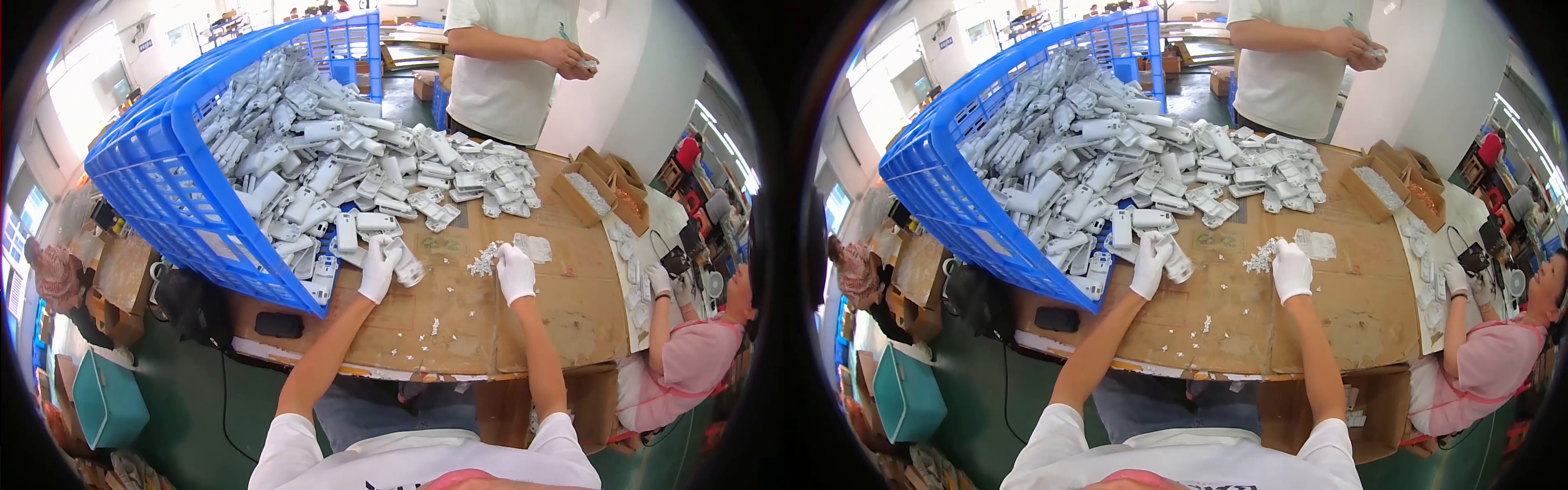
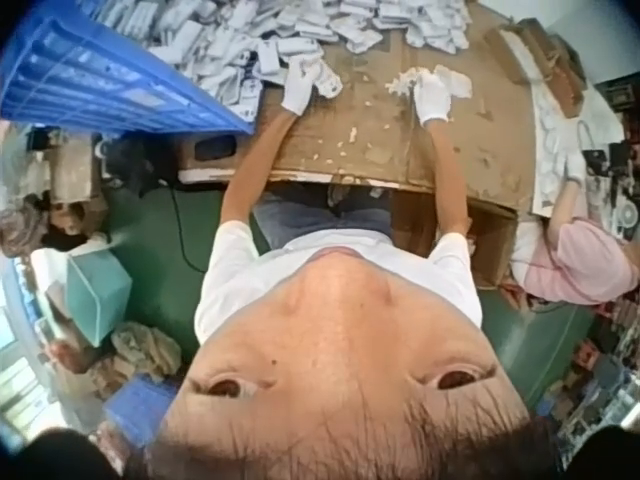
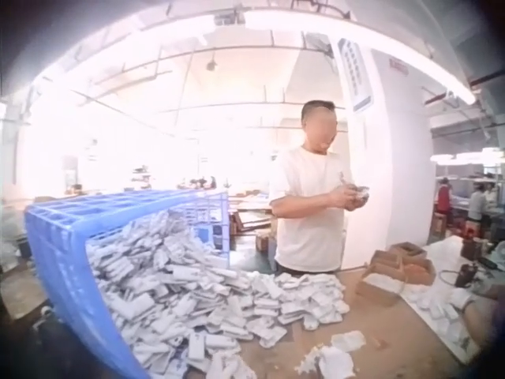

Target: The person picks up a plastic housing and small white components by hand, fits the components into the housing, and places the assembled unit into a cardboard box.

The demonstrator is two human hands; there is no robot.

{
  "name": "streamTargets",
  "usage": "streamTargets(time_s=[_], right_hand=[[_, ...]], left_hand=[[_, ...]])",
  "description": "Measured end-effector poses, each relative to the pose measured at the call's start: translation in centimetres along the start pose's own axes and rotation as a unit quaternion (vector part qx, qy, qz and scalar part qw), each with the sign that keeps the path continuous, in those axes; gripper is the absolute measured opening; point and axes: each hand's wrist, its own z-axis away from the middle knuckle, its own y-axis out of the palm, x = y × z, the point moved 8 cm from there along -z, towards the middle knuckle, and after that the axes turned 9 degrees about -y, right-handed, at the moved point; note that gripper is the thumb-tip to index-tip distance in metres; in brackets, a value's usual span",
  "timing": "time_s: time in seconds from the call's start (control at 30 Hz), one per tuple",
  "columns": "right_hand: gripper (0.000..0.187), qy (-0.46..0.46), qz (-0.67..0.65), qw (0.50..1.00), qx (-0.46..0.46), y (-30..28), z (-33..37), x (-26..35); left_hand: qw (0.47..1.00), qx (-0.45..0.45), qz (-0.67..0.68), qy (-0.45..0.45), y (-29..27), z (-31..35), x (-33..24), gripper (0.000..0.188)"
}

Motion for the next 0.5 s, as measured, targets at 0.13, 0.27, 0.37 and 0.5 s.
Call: streamTargets(time_s=[0.13, 0.27, 0.37, 0.5], right_hand=[[0.005, -0.019, -0.076, 0.994, -0.072, -1.1, -1.5, 2.2], [0.009, 0.010, -0.171, 0.985, -0.034, 0.6, -2.4, 2.7], [0.012, 0.050, -0.262, 0.964, 0.019, 1.7, -2.9, 4.7], [0.013, 0.027, -0.517, 0.855, -0.046, 2.9, -2.1, 10.0]], left_hand=[[0.997, -0.030, -0.068, -0.031, -0.2, -0.7, 1.3, 0.032], [0.994, 0.048, -0.099, -0.008, 0.9, -0.8, -1.2, 0.040], [0.982, 0.085, 0.101, -0.136, 1.2, -1.1, 1.0, 0.017], [0.946, 0.168, 0.142, -0.240, 3.0, 0.3, 1.8, 0.020]])
